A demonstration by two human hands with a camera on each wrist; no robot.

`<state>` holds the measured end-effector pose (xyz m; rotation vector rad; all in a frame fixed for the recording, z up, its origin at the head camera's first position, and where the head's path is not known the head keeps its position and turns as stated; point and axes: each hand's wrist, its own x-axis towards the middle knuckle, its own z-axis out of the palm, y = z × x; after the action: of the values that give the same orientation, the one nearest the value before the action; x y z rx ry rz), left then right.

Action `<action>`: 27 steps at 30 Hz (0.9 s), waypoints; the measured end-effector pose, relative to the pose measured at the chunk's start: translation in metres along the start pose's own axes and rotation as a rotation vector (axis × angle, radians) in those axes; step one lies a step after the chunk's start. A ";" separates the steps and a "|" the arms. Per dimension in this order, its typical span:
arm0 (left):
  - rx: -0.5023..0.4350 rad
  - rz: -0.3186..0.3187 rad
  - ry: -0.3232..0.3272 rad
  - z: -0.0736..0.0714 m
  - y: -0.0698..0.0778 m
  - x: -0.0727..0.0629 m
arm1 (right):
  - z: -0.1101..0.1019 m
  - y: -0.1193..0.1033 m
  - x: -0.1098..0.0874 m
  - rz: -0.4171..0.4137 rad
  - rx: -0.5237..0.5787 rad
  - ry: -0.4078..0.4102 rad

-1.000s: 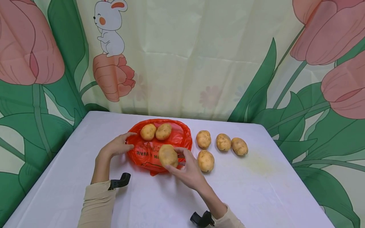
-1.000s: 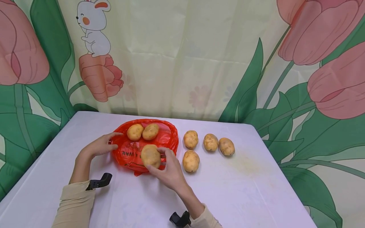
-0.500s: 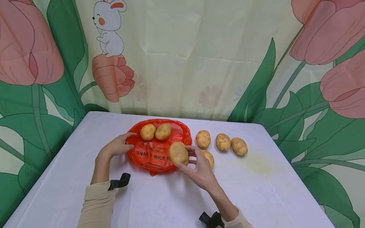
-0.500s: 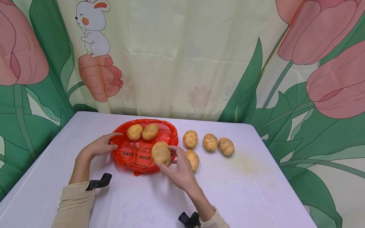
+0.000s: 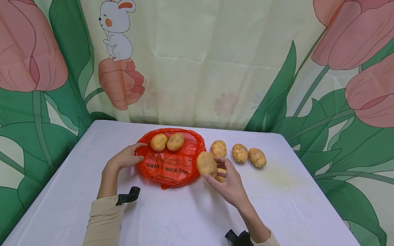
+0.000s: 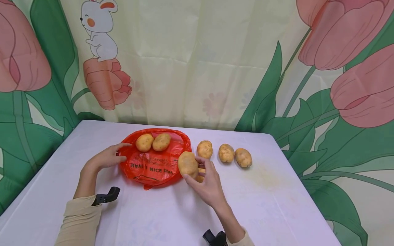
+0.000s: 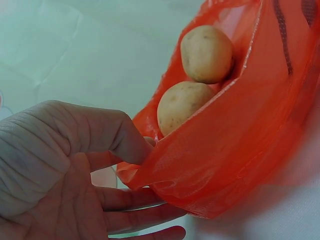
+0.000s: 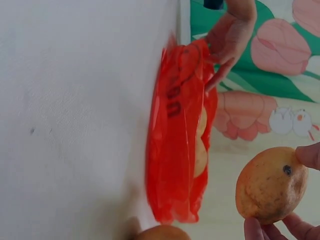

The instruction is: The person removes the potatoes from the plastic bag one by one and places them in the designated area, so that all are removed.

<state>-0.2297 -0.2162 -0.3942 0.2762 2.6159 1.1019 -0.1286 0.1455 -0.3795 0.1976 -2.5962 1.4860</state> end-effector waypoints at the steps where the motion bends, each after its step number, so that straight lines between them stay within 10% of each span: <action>1: 0.004 0.001 0.000 0.000 0.000 0.000 | -0.003 0.001 0.000 0.002 -0.006 0.008; 27: 0.005 0.003 0.002 0.002 -0.005 0.004 | -0.060 0.036 0.002 0.084 -0.147 0.128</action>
<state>-0.2328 -0.2172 -0.3994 0.2806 2.6218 1.0971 -0.1339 0.2158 -0.3793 -0.0222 -2.6240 1.2792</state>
